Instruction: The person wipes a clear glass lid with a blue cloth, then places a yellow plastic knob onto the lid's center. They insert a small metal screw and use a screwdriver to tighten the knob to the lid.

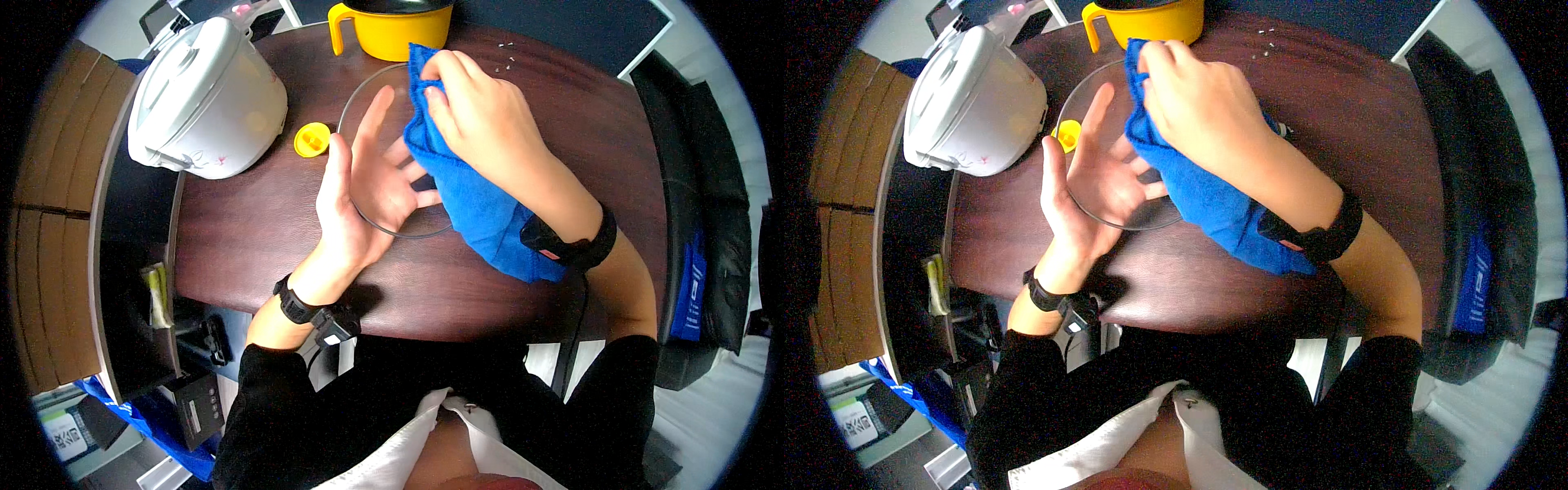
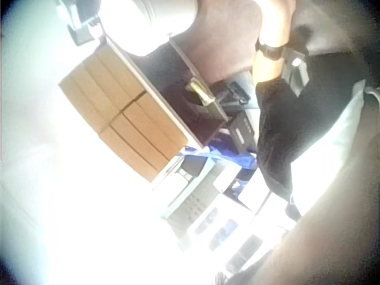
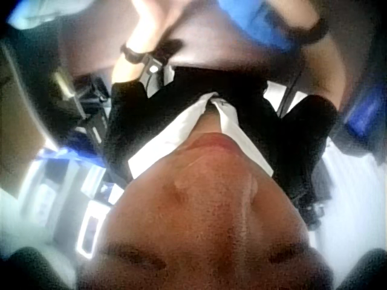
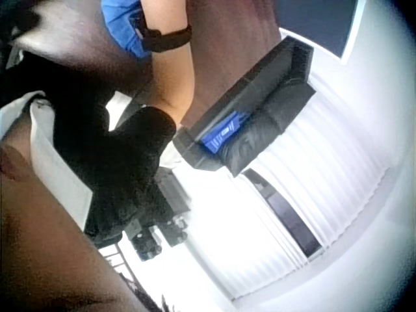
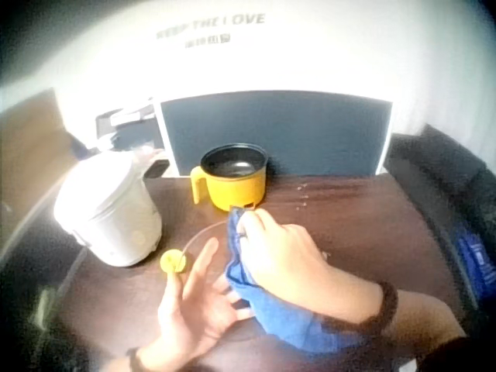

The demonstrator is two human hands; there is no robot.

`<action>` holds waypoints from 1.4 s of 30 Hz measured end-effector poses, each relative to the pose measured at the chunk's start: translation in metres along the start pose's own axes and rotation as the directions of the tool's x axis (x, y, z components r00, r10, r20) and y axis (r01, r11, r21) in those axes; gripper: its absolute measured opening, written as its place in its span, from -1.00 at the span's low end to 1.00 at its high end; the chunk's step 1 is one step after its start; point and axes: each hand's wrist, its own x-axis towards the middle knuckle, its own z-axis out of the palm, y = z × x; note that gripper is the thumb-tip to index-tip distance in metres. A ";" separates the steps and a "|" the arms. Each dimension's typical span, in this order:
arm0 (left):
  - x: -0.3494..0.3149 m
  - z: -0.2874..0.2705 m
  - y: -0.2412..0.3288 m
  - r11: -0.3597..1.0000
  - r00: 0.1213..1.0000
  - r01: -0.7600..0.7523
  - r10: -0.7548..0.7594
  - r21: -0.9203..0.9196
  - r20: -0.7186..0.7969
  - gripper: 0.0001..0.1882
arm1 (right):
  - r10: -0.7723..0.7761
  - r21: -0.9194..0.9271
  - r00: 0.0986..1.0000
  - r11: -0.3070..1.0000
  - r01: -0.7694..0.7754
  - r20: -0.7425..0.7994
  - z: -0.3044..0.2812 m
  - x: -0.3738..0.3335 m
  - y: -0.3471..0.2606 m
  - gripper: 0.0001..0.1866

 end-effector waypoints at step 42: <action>-0.001 -0.009 -0.012 0.979 0.994 0.107 -0.105 -0.176 0.019 -0.20 | -0.332 0.164 0.933 0.937 0.309 0.138 0.007 -0.050 -0.058 -0.82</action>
